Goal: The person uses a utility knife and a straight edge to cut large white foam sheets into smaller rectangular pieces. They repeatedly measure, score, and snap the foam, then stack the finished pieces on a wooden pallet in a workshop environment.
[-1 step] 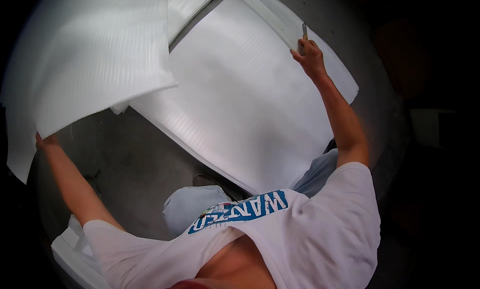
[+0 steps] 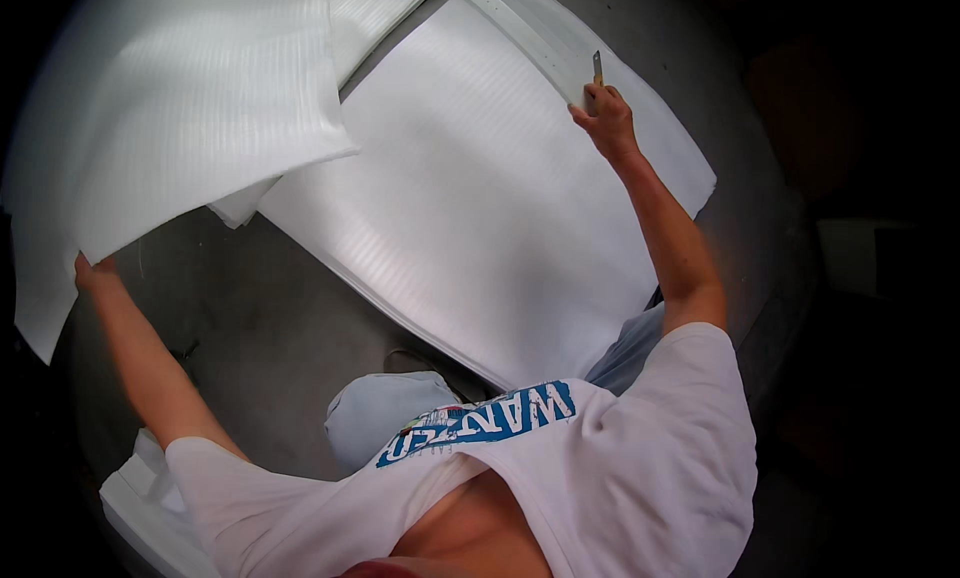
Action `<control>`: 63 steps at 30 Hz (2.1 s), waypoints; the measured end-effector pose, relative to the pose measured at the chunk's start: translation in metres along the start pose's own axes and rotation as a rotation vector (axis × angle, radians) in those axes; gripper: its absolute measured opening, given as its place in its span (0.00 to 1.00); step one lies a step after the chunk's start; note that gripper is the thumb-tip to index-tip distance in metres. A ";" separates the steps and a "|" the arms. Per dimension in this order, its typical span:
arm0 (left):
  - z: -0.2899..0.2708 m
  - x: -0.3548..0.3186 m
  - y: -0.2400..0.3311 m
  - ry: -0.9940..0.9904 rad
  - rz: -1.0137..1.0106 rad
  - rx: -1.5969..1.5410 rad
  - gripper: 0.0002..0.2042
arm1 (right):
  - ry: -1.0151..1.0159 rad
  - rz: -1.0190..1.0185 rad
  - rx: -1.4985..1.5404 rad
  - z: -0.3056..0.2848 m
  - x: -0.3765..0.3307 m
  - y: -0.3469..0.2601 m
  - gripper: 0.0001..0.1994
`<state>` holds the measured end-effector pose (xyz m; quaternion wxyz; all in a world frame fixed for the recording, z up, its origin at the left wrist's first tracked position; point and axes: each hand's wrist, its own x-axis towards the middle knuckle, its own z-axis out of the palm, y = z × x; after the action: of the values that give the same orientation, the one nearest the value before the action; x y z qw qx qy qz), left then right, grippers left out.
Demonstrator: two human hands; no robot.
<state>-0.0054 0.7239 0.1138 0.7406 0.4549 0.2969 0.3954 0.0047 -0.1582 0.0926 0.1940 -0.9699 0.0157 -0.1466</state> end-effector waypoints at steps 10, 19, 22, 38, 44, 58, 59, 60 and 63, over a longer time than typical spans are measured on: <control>0.113 -0.036 -0.053 0.223 -0.127 0.168 0.29 | -0.203 0.027 0.035 0.095 -0.051 -0.056 0.21; 0.038 -0.323 -0.149 -0.242 0.149 0.941 0.29 | -0.246 -0.008 -0.058 0.082 -0.064 -0.029 0.21; 0.031 -0.420 -0.160 -0.552 0.582 1.168 0.24 | -0.211 -0.051 -0.044 0.085 -0.068 -0.040 0.20; -0.006 -0.451 -0.183 -1.468 0.592 1.655 0.22 | -0.319 -0.259 -0.397 0.022 0.018 0.085 0.12; 0.042 -0.456 -0.196 -1.269 -0.239 1.386 0.13 | -0.203 -0.012 -0.627 -0.007 0.071 0.139 0.18; -0.147 -0.442 -0.258 0.022 -0.647 1.934 0.41 | -0.430 0.112 -0.300 0.078 0.102 0.073 0.18; -0.138 -0.438 -0.252 -0.003 -0.625 1.982 0.41 | -0.406 0.078 -0.286 0.084 0.100 0.076 0.17; -0.128 -0.437 -0.249 -0.028 -0.606 2.031 0.42 | -0.384 0.044 -0.274 0.088 0.097 0.078 0.16; -0.167 -0.408 -0.251 -0.222 -0.526 1.911 0.45 | -0.348 0.112 -0.037 0.106 0.082 0.084 0.15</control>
<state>-0.2679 0.3794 -0.1501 0.1511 0.8142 0.5108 -0.2311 0.1157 -0.2031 -0.0101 0.1839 -0.9816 0.0384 0.0349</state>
